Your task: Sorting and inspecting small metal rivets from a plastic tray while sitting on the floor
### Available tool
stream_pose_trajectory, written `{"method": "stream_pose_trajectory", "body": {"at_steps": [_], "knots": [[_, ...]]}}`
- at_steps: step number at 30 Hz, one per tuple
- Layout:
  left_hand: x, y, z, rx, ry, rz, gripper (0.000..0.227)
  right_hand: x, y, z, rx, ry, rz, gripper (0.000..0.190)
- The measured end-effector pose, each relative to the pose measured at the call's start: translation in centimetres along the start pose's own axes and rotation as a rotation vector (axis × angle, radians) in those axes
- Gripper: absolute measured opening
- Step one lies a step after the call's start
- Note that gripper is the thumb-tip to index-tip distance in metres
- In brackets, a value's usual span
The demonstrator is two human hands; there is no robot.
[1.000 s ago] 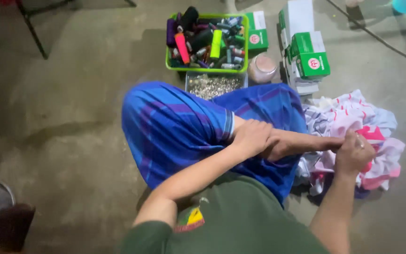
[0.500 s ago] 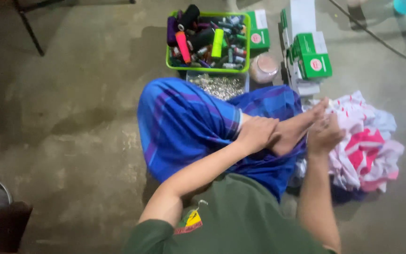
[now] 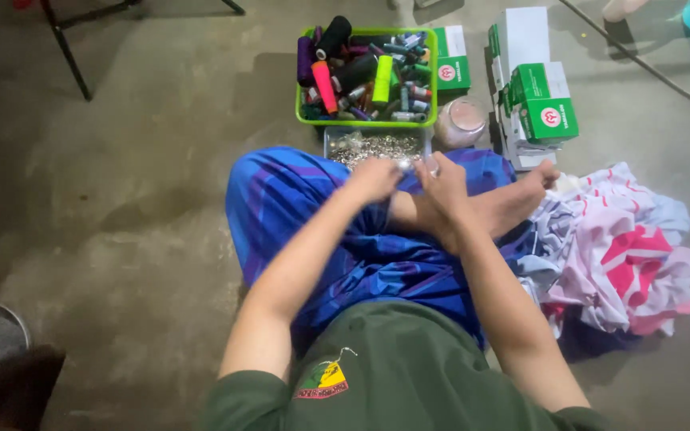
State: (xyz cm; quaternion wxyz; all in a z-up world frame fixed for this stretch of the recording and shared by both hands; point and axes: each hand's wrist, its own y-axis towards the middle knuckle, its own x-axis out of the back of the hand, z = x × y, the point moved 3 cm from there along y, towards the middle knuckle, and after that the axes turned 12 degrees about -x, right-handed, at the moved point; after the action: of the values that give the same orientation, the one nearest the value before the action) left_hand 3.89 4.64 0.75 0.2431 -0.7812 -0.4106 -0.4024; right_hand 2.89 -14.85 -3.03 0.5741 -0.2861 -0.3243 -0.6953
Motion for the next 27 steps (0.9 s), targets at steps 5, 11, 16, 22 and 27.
{"method": "stream_pose_trajectory", "body": {"at_steps": [5,11,16,22,27], "knots": [[-4.5,3.2,8.6,0.056,0.067,0.134,0.031,-1.1,1.3,1.1,-0.193,0.029,0.211,0.04],[-2.4,2.1,4.8,0.095,0.052,0.313,0.042,0.5,-0.9,3.2,-0.114,-0.057,0.177,0.042],[3.7,-0.9,-1.5,0.01,-0.005,0.318,0.039,-3.2,-2.2,-4.1,-0.047,-0.151,-0.093,0.037],[6.0,-3.6,-3.4,-0.051,0.05,0.263,0.048,2.5,-3.2,5.8,-0.069,-0.106,0.035,0.04],[6.0,-3.9,-3.1,-0.071,0.047,0.203,0.046,0.5,-2.4,4.5,-0.066,-0.183,0.19,0.041]]}}
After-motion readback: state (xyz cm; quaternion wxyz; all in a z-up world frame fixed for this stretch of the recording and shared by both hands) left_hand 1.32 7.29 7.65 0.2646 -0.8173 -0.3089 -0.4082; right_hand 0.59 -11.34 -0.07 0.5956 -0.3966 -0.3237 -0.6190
